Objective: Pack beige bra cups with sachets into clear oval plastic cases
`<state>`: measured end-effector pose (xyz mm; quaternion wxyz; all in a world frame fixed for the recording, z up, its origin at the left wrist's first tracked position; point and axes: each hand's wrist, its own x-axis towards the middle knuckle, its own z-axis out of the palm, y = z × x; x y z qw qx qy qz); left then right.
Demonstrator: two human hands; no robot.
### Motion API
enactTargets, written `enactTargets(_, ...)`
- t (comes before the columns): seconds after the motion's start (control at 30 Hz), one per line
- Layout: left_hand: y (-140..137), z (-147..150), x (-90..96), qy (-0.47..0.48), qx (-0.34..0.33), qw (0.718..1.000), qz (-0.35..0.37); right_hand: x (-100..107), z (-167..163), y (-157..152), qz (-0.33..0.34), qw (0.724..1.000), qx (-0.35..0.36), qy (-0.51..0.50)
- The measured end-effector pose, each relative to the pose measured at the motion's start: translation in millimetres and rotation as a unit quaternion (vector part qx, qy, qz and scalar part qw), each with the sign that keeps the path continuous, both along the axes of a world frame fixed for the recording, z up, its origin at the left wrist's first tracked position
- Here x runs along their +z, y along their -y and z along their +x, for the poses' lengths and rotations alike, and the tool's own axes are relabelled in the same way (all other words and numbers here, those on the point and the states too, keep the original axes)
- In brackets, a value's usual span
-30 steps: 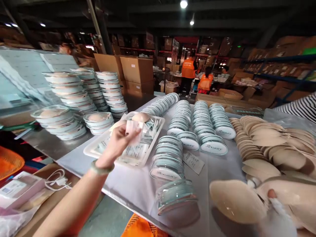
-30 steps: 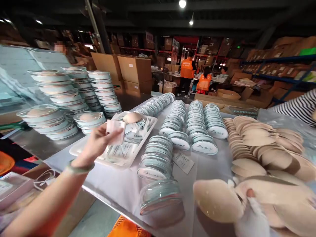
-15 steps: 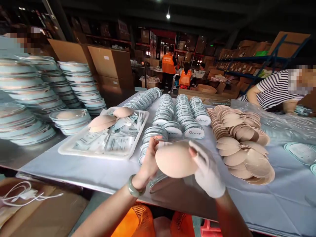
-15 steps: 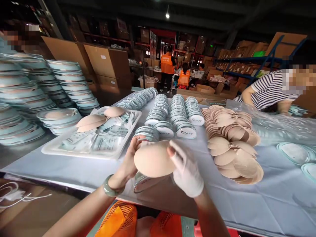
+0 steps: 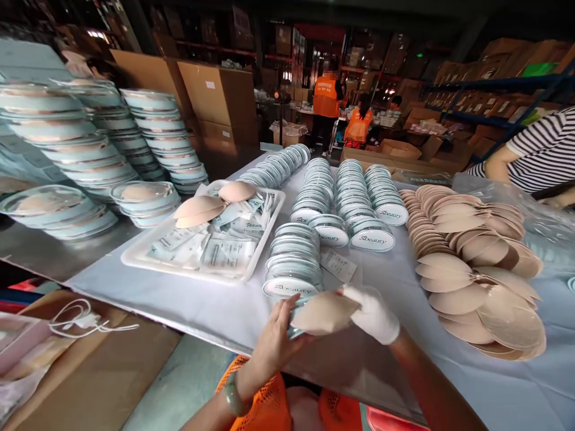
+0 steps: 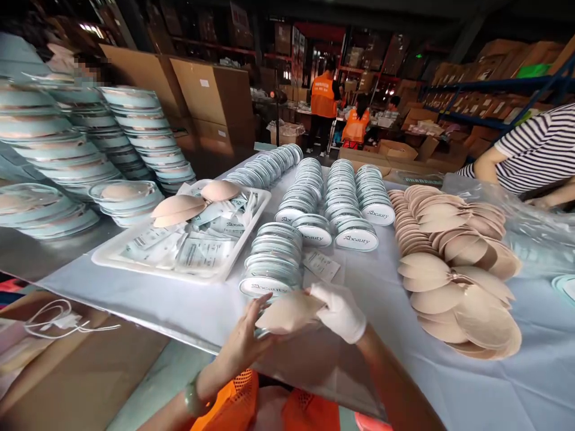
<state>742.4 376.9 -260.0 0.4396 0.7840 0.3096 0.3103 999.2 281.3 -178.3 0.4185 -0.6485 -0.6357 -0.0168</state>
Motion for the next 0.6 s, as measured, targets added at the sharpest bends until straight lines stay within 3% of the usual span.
enactTargets(0.07,-3,4,-18.3,0.022,-0.011,1.000,-0.012,3,5,-1,-0.129,0.979,0.087,0.133)
enactTargets(0.13,-5,5,-21.5,0.026,-0.037,0.999,-0.017,4,3,0,-0.203,0.949,0.123,0.207)
enactTargets(0.23,-7,1,-13.0,0.002,-0.069,0.998,-0.015,-6,-12,-2,-0.237,0.936,0.118,0.230)
enactTargets(0.37,-9,-7,-8.0,-0.018,-0.037,0.999,0.013,-17,-33,-12,-0.267,0.926,0.120,0.240)
enactTargets(0.5,-9,-6,-17.8,-0.013,-0.040,0.997,0.063,-16,-30,-8,-0.291,0.919,0.118,0.237)
enactTargets(0.6,-8,-1,-29.4,-0.028,-0.040,0.997,0.055,-14,-16,1,-0.305,0.924,0.095,0.212)
